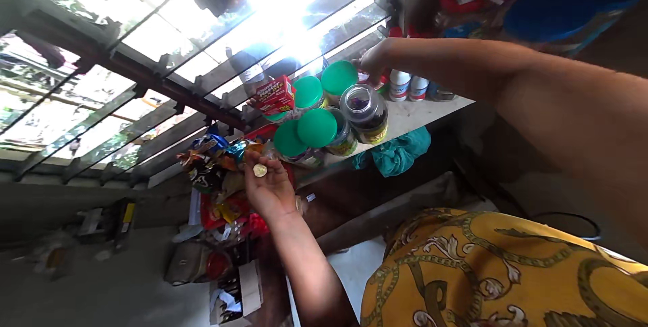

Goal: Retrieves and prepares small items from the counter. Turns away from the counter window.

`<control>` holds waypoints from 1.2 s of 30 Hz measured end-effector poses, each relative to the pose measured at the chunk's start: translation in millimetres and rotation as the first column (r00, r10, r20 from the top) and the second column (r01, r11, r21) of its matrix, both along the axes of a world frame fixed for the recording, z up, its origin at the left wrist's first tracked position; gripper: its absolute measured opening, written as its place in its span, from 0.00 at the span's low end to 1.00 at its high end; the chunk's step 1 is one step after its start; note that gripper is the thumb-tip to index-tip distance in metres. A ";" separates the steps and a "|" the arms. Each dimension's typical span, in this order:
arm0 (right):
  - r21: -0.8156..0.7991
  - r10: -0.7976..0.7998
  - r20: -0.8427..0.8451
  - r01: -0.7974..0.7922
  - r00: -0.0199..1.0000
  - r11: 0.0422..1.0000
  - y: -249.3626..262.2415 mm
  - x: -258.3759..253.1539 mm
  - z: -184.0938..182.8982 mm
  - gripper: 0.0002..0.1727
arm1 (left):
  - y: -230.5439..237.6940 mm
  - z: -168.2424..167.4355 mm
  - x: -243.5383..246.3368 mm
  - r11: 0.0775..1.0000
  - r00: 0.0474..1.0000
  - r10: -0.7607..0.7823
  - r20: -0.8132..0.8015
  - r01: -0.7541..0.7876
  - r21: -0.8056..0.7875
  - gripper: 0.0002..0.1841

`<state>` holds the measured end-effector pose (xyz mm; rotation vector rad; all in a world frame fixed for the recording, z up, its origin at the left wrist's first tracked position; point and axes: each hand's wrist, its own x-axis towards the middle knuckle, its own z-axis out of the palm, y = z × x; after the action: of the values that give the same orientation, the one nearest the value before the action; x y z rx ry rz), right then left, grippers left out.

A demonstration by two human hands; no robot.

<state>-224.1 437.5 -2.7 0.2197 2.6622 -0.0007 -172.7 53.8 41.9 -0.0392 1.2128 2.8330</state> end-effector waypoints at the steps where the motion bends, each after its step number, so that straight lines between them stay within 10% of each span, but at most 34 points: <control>1: 0.012 0.021 -0.005 -0.021 1.000 1.000 2.3 -1.3 -2.2 0.56 | -1.1 -0.6 -0.1 1.000 1.000 0.000 0.001 0.000 0.004 0.20; 9: -0.266 0.123 -0.110 -0.148 0.986 0.952 24.2 20.3 11.9 0.32 | -2.1 -4.0 -1.5 1.000 1.000 0.009 0.014 -0.009 0.009 0.20; 30: 0.031 0.070 0.011 -0.070 0.998 0.997 -5.2 14.4 32.7 0.44 | -2.8 -4.9 0.2 1.000 0.999 0.029 0.038 -0.029 0.001 0.19; 36: -0.072 0.117 -0.293 -0.144 0.949 0.987 -36.6 7.3 109.2 0.19 | -11.1 -8.8 3.2 0.998 0.997 0.065 0.049 -0.065 0.007 0.19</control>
<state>-216.7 400.9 106.5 0.0115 2.9538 -0.1232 -169.4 42.7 33.1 -0.1492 1.2109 2.8745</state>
